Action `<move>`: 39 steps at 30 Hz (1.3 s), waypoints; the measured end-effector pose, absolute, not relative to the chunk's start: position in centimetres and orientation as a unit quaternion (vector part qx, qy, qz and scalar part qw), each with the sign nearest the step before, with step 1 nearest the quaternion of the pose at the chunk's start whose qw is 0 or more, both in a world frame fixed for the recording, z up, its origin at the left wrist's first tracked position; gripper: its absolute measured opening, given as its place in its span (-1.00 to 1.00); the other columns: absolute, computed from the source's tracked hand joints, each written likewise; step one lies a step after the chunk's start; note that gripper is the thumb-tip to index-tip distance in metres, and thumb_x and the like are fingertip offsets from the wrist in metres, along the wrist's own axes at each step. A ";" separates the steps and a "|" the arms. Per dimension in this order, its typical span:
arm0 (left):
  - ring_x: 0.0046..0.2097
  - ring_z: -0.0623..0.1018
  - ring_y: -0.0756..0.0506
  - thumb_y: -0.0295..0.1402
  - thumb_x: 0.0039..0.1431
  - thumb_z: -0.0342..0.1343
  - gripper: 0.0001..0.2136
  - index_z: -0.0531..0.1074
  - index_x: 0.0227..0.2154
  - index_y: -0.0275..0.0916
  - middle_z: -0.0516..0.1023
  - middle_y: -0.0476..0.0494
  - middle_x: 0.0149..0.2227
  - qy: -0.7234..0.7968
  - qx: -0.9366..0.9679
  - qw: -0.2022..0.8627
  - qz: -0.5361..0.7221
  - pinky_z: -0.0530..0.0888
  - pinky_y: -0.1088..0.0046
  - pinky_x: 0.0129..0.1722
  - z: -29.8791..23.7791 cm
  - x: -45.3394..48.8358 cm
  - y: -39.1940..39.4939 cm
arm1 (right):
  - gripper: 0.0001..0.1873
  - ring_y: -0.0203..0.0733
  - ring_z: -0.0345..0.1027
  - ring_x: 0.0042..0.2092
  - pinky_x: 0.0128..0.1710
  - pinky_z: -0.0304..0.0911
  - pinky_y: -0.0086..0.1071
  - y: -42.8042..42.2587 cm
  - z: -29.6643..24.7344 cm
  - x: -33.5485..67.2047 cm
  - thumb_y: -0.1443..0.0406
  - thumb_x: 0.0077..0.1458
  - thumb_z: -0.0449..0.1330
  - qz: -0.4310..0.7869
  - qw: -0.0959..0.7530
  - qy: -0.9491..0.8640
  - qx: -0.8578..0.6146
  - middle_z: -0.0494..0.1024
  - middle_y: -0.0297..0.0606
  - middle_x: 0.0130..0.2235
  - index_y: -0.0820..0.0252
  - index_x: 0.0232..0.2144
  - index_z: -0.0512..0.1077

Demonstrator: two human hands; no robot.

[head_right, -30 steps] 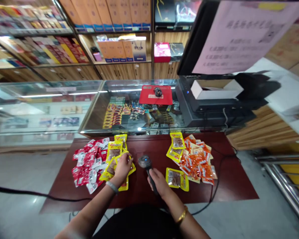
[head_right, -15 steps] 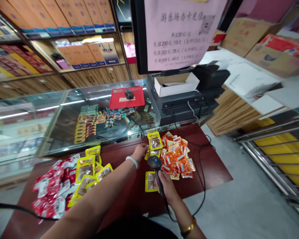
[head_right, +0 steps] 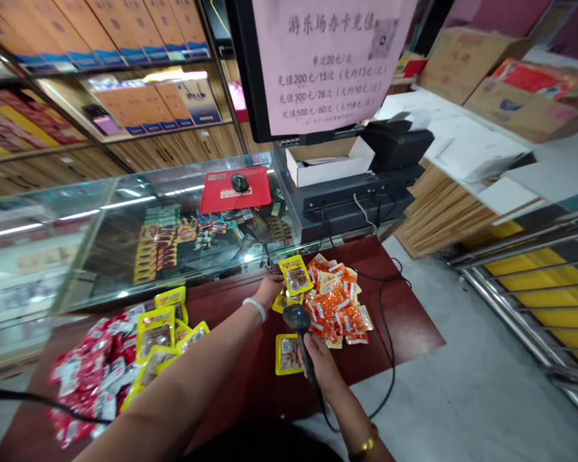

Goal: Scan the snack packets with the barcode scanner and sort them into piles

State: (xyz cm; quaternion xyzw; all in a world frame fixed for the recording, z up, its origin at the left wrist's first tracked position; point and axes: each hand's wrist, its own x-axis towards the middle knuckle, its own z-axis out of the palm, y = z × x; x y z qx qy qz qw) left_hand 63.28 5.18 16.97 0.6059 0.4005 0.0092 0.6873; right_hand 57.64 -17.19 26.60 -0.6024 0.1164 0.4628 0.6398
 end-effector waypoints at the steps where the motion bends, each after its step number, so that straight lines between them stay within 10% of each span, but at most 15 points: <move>1: -0.53 0.50 -0.02 -0.40 -0.01 0.26 -0.82 0.53 -0.33 -0.38 0.55 -0.16 -0.51 0.410 0.598 0.689 0.008 0.46 0.43 -0.48 17.1 62.7 5.0 | -0.35 -0.41 0.02 -0.68 -0.69 -0.06 -0.47 -16.9 26.7 57.5 -0.29 -0.21 0.27 0.461 0.637 0.111 -0.607 0.29 -0.46 -0.65 0.12 -0.52 0.25; 21: -0.55 0.32 0.07 -0.41 -0.09 0.23 -0.86 0.35 -0.55 -0.25 0.33 0.10 -0.62 0.508 0.586 0.625 0.090 0.29 0.56 -0.48 20.1 42.3 11.3 | -0.43 -0.42 0.06 -0.69 -0.72 -0.03 -0.52 -11.5 26.6 49.1 -0.23 -0.09 0.24 0.554 0.547 -0.014 -0.628 0.31 -0.51 -0.65 0.11 -0.46 0.25; 39: -0.33 0.51 -0.05 -0.41 0.08 0.07 -0.95 0.42 -0.42 -0.23 0.55 -0.08 -0.38 0.576 0.682 0.434 0.121 0.38 0.46 -0.30 22.8 28.8 17.5 | -0.40 -0.44 0.01 -0.67 -0.73 -0.08 -0.55 -4.9 28.0 43.1 -0.24 -0.06 0.21 0.661 0.469 -0.138 -0.569 0.29 -0.52 -0.63 0.14 -0.35 0.29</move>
